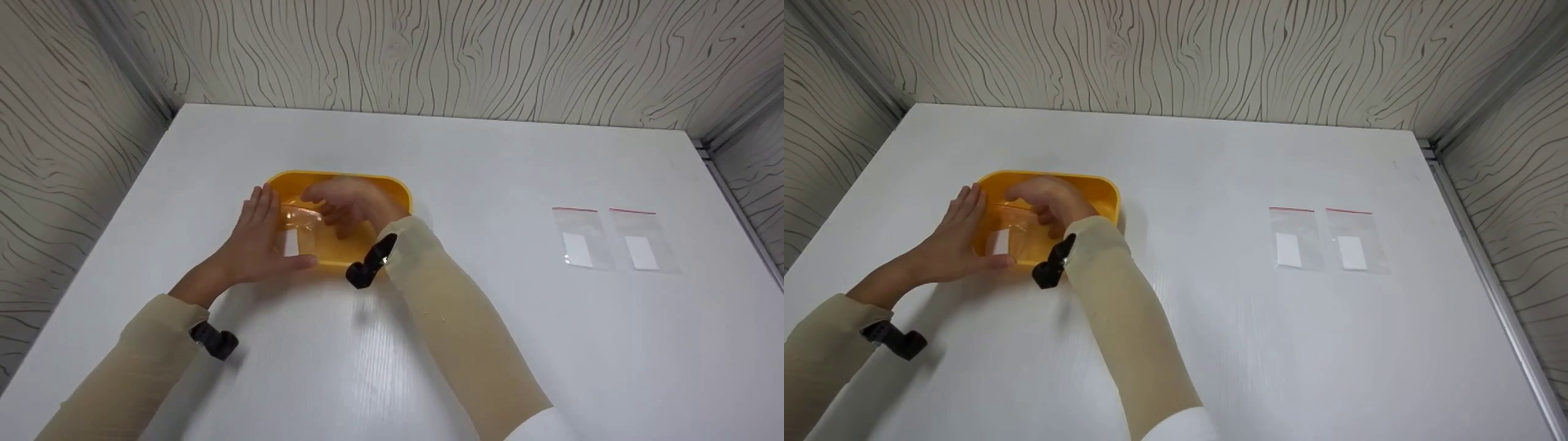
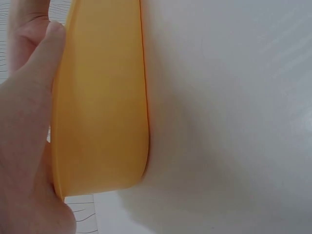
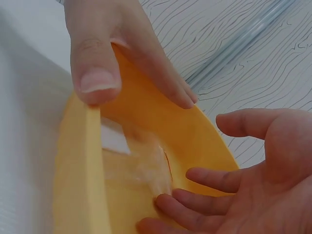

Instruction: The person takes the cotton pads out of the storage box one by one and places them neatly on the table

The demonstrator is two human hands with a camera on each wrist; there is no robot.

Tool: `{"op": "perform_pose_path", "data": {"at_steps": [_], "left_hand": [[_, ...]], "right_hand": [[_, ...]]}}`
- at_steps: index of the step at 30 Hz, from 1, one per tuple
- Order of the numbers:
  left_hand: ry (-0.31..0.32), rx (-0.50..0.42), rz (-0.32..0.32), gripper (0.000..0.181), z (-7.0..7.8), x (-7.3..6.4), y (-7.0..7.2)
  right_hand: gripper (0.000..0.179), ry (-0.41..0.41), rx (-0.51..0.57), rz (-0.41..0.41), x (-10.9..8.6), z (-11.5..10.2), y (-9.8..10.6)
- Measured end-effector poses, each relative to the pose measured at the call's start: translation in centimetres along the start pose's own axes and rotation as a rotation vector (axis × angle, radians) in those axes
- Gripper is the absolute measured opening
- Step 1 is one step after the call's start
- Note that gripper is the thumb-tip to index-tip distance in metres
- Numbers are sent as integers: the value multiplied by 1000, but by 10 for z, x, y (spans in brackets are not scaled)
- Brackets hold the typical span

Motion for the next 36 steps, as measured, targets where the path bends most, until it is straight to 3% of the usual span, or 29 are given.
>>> {"op": "perform_pose_path", "data": {"at_steps": [9, 21, 28, 36], "left_hand": [[-7, 37, 5, 134, -1, 2, 0], [4, 8, -8, 134, -2, 1, 0], [13, -10, -10, 135, -3, 1, -1], [4, 16, 6, 135, -1, 2, -1]], "right_hand": [[47, 6, -47, 25, 4, 2, 6], [46, 32, 101, -26, 8, -9, -1], [40, 94, 178, -34, 13, -13, 0], [44, 28, 202, -111, 13, -9, -9]]}}
Point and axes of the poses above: each hand's wrist, its own x-axis towards the middle knuckle, its own y-axis out of the back of the hand, z = x × y, the point moved 8 cm from there along x, towards the middle knuckle, and after that the axes turned 1 degree about -z, right-handed, at the moved point
